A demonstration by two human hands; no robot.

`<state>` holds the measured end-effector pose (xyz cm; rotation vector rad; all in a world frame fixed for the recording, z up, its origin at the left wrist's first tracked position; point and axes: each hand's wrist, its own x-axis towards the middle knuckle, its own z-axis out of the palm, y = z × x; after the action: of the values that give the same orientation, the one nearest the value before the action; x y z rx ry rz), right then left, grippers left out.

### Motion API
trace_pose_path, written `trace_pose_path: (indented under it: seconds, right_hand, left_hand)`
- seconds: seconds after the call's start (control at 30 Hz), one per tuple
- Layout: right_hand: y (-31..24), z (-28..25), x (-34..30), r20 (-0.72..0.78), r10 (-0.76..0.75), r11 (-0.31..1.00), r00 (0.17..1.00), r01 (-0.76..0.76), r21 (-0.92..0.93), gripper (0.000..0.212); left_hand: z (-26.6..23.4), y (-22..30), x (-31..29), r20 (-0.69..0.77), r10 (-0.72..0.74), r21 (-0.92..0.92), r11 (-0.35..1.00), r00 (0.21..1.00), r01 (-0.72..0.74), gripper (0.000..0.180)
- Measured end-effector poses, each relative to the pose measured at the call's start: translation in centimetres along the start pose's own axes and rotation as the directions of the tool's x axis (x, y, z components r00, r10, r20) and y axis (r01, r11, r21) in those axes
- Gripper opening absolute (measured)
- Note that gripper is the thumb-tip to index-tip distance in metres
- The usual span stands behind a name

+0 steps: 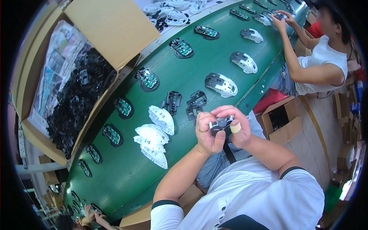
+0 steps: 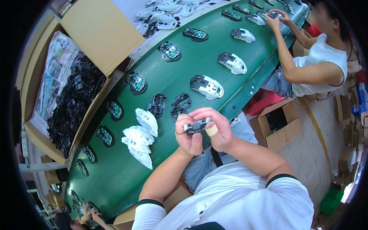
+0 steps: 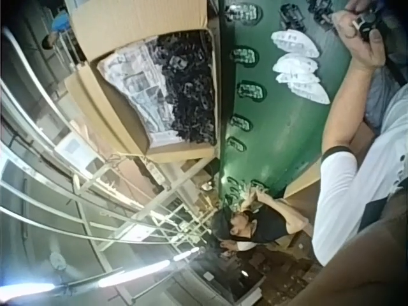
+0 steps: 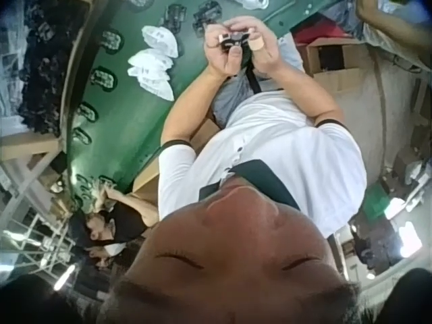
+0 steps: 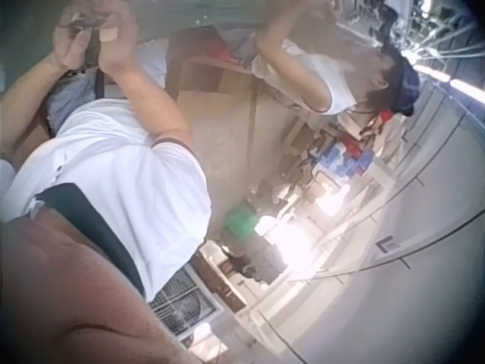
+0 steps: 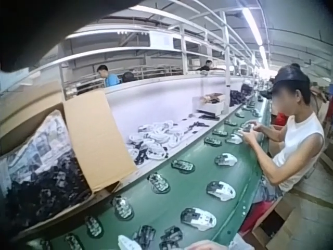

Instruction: The person takes computer mouse shells from a cardboard box, places them onto the conveyor belt, and assembles mouse housings by fitting the plastic shells and internal frame pieces together by hand.

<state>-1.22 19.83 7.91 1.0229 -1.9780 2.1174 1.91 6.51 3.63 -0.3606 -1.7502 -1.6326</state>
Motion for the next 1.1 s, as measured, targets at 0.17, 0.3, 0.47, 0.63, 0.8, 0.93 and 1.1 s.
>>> trace_pose_path:
  seconds: [0.17, 0.3, 0.47, 0.63, 0.8, 0.93, 1.1]
  right_hand:
    - [0.0, -0.1, 0.4, 0.003, 0.204, 0.979, 0.979, -0.204, -0.010, 0.036]
    - [-0.3, 1.2, 2.2, 0.109, 0.290, 0.956, 0.951, -0.293, 0.013, 0.034]
    - [0.8, -4.1, 1.7, 0.072, 0.304, 0.953, 0.950, -0.304, -0.009, 0.032]
    - [-0.6, -6.7, 0.0, 0.009, 0.368, 0.930, 0.930, -0.369, 0.010, 0.041]
    - [3.4, -3.5, -3.2, 0.070, -0.061, 0.983, 0.996, 0.072, -0.169, 0.068]
    - [3.1, -4.7, -2.8, 0.093, -0.138, 0.942, 0.986, 0.160, -0.294, 0.092]
    - [4.4, -5.0, -2.4, 0.125, -0.172, 0.942, 0.977, 0.201, -0.270, 0.107]
  left_hand:
    - [0.7, -0.5, -1.1, -0.149, -0.254, -0.119, 0.964, 0.956, 0.238, 0.043]
    - [-1.3, -0.7, 0.0, -0.216, -0.276, -0.129, 0.959, 0.937, 0.253, 0.053]
    - [0.3, -0.9, 1.0, 0.130, -0.144, 0.057, 0.989, 0.981, 0.138, 0.044]
    - [-0.1, -2.6, -0.7, 0.308, -0.286, 0.020, 0.955, 0.907, 0.295, 0.062]
    - [-2.6, -2.5, -1.9, 0.166, -0.473, -0.034, 0.874, 0.865, 0.485, 0.048]
    - [-3.3, -7.6, -0.7, 0.248, -0.363, 0.136, 0.931, 0.898, 0.339, 0.046]
    - [1.2, -1.0, 1.1, 0.145, -0.244, 0.350, 0.919, 0.959, 0.181, 0.043]
